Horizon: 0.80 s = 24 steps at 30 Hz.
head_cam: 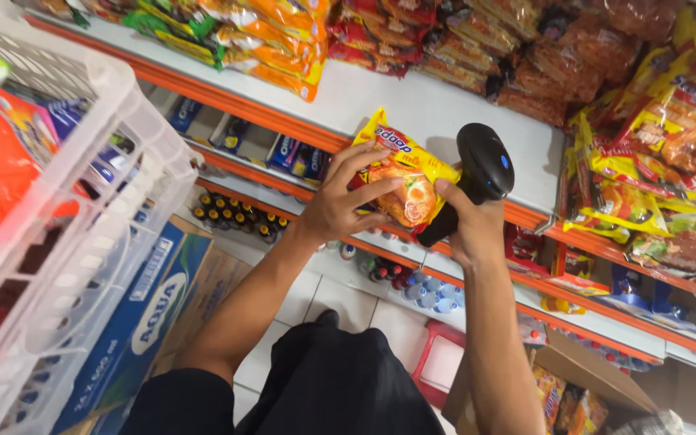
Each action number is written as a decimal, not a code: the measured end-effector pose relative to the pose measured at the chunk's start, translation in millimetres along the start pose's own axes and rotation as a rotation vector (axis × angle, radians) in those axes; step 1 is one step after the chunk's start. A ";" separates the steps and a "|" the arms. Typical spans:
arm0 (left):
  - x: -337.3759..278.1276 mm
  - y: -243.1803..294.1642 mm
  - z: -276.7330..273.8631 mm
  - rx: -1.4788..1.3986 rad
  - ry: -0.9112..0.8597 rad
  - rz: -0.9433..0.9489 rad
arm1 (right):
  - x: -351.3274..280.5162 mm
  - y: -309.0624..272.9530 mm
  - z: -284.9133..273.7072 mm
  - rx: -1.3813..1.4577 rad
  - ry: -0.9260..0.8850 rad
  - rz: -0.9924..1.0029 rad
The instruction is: The person takes packets of instant noodles from a box, scans them with a handheld scanner, and arranges them onto a store shelf.
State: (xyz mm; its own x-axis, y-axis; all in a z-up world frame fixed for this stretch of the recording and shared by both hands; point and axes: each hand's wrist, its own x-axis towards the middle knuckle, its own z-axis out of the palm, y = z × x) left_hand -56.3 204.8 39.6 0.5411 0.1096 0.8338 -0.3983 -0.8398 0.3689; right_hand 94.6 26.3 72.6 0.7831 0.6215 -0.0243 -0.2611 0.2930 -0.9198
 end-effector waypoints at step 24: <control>-18.2 -100.4 -19.0 0.178 0.477 -0.250 | 78.5 15.6 113.2 -1.373 -0.160 -0.782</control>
State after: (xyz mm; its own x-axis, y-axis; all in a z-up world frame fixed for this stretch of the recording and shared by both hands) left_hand -40.3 297.2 -4.8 0.1923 0.5102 0.8383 -0.1477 -0.8294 0.5387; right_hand 88.1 161.9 100.7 0.3860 0.7312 0.5625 0.9162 -0.2324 -0.3265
